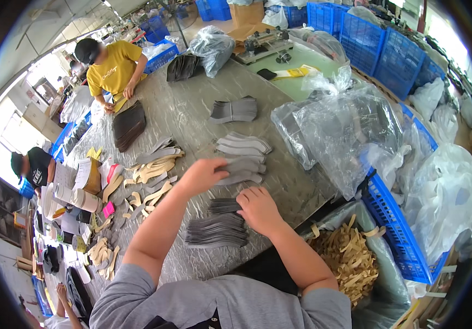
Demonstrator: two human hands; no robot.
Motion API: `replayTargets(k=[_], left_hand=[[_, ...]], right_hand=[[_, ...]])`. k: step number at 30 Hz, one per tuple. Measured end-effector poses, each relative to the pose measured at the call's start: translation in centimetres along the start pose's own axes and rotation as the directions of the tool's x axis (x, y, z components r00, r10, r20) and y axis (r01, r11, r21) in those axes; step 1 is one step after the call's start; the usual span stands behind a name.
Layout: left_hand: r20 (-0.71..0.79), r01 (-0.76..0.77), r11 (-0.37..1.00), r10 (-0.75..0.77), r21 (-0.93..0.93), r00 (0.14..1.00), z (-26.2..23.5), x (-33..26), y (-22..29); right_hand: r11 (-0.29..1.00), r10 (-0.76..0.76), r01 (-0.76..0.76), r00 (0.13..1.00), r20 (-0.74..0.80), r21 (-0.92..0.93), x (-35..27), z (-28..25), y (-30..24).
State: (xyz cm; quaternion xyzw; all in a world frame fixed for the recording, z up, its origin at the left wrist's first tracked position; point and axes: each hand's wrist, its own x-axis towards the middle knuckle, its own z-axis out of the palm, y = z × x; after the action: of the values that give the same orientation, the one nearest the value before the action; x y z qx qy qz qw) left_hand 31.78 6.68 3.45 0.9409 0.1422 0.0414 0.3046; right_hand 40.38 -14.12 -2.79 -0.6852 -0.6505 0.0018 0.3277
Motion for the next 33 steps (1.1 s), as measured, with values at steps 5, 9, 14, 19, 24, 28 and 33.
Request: replayTargets(k=[5, 9, 14, 19, 24, 28, 33], left_hand=[[0.078, -0.198, 0.972, 0.189, 0.128, 0.979, 4.0, -2.3, -2.4], [0.004, -0.157, 0.98, 0.158, -0.123, 0.987, 3.9, -3.6, -3.5], [-0.235, 0.003, 0.967, -0.065, -0.255, 0.97, 6.2, -4.8, -4.3], [-0.174, -0.022, 0.995, 0.04, 0.101, 0.984, 5.5, -4.9, -3.6], [-0.145, -0.186, 0.955, 0.223, 0.23, 0.964, 5.6, -5.8, -2.2], [-0.109, -0.103, 0.979, 0.124, 0.175, 0.986, 4.3, -3.1, -2.0], [-0.226, -0.046, 0.95, 0.12, 0.308, 0.967, 4.7, 2.2, -3.8]], right_hand=[[0.981, 0.163, -0.179, 0.971, -0.174, -0.077, 0.3, -0.3, -1.0], [0.984, 0.144, -0.153, 0.984, -0.1, -0.092, 0.4, 0.0, 0.9], [0.991, 0.103, -0.106, 0.994, -0.037, -0.079, 0.6, 1.6, 0.5], [0.965, 0.161, -0.169, 0.985, -0.055, -0.199, 0.7, 0.9, 0.4], [0.982, 0.096, -0.115, 0.987, -0.129, -0.152, 0.5, 2.0, 0.9], [0.991, 0.093, -0.105, 0.988, -0.127, -0.087, 0.8, 2.3, 1.4], [0.994, 0.077, -0.086, 0.99, -0.12, -0.067, 0.8, 1.6, 1.0]])
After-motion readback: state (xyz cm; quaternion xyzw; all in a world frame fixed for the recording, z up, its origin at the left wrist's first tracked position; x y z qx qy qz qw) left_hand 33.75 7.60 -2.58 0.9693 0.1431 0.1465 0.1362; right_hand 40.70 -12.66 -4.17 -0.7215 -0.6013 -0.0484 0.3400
